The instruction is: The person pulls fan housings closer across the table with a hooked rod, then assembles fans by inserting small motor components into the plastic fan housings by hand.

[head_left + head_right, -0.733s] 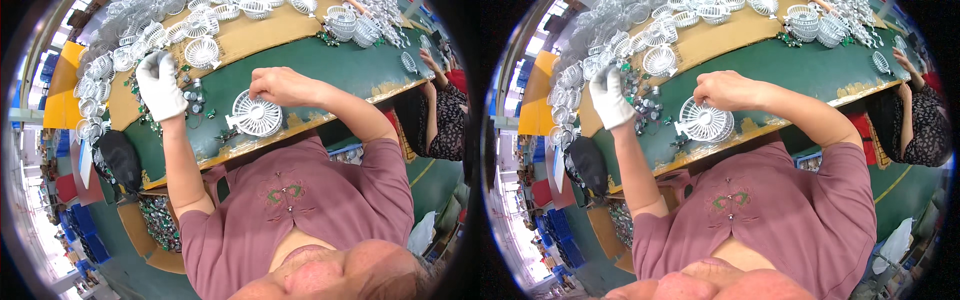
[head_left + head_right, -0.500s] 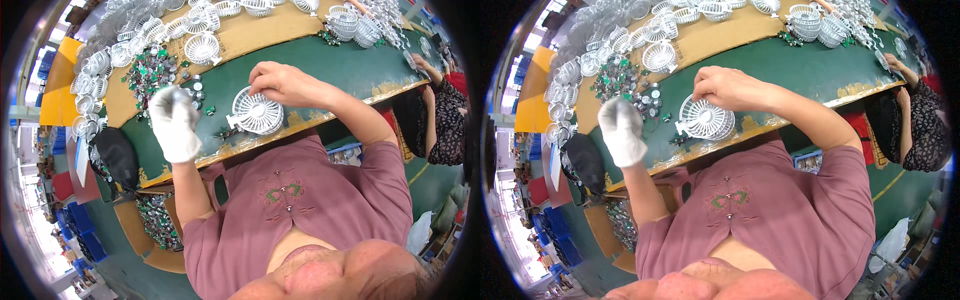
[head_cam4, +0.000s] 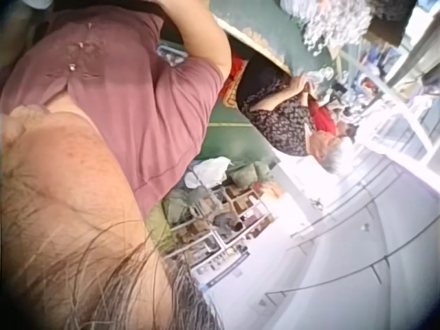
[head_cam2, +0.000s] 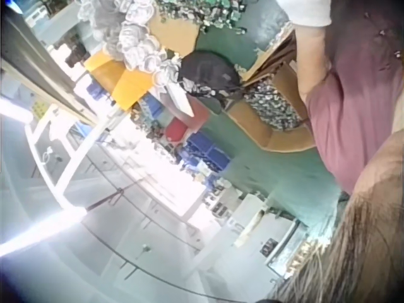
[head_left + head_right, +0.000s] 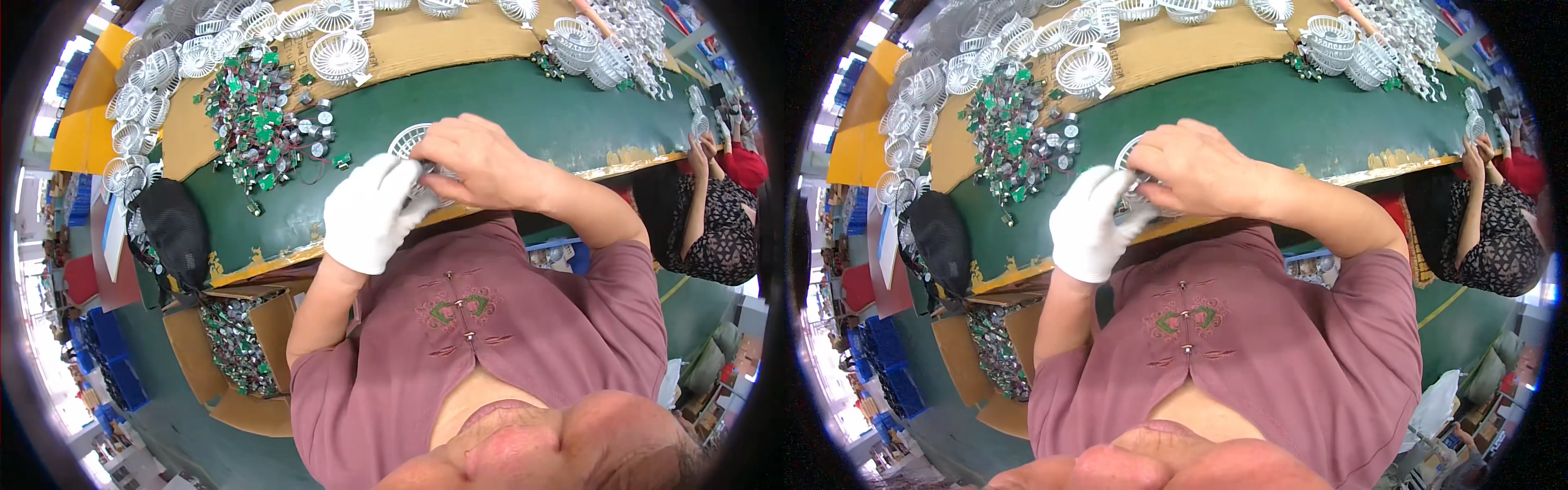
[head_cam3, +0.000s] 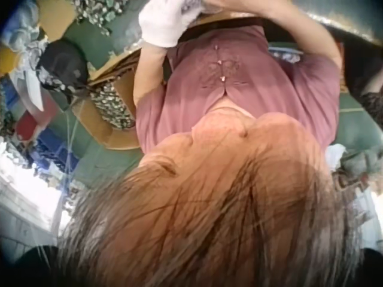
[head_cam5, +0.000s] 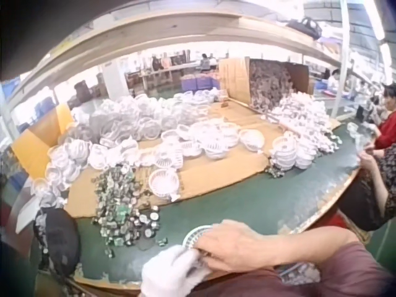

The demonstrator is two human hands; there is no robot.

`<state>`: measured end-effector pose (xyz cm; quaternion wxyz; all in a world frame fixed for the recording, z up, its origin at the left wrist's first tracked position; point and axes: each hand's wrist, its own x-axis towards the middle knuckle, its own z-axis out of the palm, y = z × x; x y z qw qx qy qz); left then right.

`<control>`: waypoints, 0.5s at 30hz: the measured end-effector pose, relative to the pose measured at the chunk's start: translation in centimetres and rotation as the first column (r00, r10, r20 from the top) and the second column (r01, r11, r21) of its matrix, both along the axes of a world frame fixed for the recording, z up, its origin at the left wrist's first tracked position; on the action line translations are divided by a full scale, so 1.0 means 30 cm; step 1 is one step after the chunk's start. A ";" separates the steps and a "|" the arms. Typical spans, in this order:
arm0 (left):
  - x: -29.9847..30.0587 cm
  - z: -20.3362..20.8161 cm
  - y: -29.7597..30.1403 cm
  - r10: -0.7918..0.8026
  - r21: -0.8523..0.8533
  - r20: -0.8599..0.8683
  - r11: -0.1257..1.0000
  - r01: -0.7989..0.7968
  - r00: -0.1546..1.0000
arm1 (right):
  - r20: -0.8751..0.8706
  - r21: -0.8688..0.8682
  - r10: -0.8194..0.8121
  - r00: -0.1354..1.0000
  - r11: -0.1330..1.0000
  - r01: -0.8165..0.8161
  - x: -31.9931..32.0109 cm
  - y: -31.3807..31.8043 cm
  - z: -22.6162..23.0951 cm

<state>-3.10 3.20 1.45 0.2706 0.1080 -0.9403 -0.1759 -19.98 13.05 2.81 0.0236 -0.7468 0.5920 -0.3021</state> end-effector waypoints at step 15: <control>0.014 -0.080 -0.081 -0.051 -0.060 0.184 0.996 0.063 0.982 | -0.360 0.226 0.084 0.929 0.974 -0.001 -0.029 -0.045 -0.015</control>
